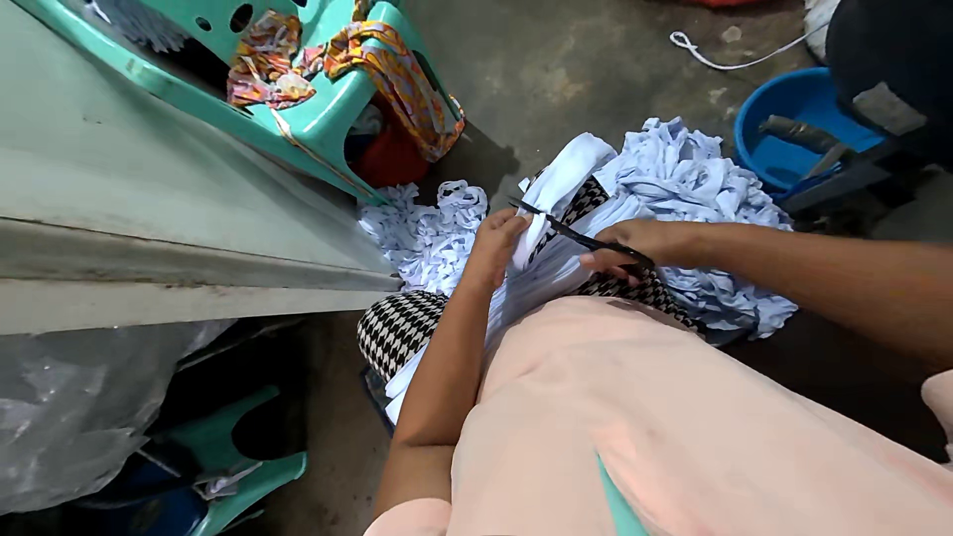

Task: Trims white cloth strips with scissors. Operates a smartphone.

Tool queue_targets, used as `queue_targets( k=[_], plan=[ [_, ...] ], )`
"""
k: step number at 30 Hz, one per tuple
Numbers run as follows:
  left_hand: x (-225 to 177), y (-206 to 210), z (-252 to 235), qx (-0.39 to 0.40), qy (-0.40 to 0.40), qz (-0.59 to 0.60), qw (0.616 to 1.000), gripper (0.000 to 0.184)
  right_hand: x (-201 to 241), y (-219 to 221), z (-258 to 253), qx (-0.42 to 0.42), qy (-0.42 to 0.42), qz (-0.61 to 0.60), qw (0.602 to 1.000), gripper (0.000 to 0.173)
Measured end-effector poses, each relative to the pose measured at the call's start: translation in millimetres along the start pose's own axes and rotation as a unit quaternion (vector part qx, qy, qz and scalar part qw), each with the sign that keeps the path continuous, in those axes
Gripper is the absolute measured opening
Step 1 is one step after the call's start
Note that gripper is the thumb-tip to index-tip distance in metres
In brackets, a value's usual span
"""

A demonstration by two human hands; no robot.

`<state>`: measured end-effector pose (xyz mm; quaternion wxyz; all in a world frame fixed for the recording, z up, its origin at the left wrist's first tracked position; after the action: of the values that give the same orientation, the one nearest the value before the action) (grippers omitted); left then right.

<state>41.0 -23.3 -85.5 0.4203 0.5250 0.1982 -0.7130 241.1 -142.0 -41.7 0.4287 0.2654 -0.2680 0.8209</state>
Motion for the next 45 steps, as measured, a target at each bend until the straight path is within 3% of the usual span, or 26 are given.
queue_targets(
  k=[3,7,9,16,19,24,27,30,32,34,36,39,42,45],
  plan=[
    [-1.3,1.1,-0.4,0.008,-0.01,0.002,1.0,0.019,8.0,-0.6,-2.1,0.014,0.028,0.004,1.0,0.047],
    [-1.7,-2.8,-2.4,-0.002,0.008,0.0,1.0,0.018,-4.8,8.4,-5.9,-0.061,0.003,-0.04,0.997,0.028],
    [-1.7,-4.1,-2.0,-0.007,0.011,0.008,1.0,0.017,-6.2,9.9,-2.8,-0.058,-0.008,-0.047,0.997,0.025],
    [-3.8,-0.5,0.1,0.02,-0.029,0.006,0.999,0.018,10.9,-2.9,-4.0,0.01,0.028,0.029,0.999,0.048],
    [-3.6,-2.1,-1.8,0.01,-0.026,0.012,1.0,0.019,8.5,-0.3,-5.1,-0.032,0.02,0.009,0.999,0.037],
    [-0.1,-10.3,-2.9,-0.004,-0.018,0.022,1.0,0.02,-16.8,9.8,-8.9,-0.07,-0.031,0.0,0.997,0.029],
    [-0.1,-25.6,0.5,-0.027,0.008,0.03,0.999,0.02,-30.9,16.0,-9.3,-0.068,-0.065,0.094,0.991,0.026],
    [-1.2,-52.7,6.5,-0.043,0.044,0.042,0.997,0.021,-36.1,9.8,-1.3,-0.052,-0.152,0.169,0.972,0.021],
    [-5.0,-65.7,11.0,-0.041,0.083,0.051,0.994,0.021,-49.6,-1.4,2.0,-0.102,-0.221,0.176,0.954,0.023],
    [-8.9,-72.5,13.8,-0.03,0.13,0.054,0.99,0.019,-78.0,-12.7,-2.8,-0.212,-0.26,0.163,0.928,0.032],
    [-14.5,-74.7,17.1,-0.025,0.178,0.055,0.982,0.016,-110.4,-22.6,-9.9,-0.311,-0.211,0.117,0.919,0.038],
    [-27.0,-78.6,19.5,-0.028,0.235,0.037,0.971,0.018,-158.3,-43.9,-18.1,-0.383,-0.01,0.081,0.92,0.047],
    [-34.8,-87.6,9.7,-0.049,0.255,0.058,0.964,0.021,-197.0,-50.7,-13.3,-0.363,0.194,0.148,0.899,0.057],
    [-38.7,-94.8,-0.7,-0.071,0.251,0.065,0.963,0.023,-225.6,-29.3,-12.6,-0.295,0.326,0.203,0.875,0.061]
  ],
)
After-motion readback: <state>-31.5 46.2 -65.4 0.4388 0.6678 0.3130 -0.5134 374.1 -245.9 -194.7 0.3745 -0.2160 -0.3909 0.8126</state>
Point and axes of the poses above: each hand's wrist, its own z-axis away from the middle knuckle, its own y-axis out of the palm, x = y × z, the point moved 1 cm from there along -z, towards the middle knuckle, and after that the axes turned 8 degrees about z, right-handed, at the moved point
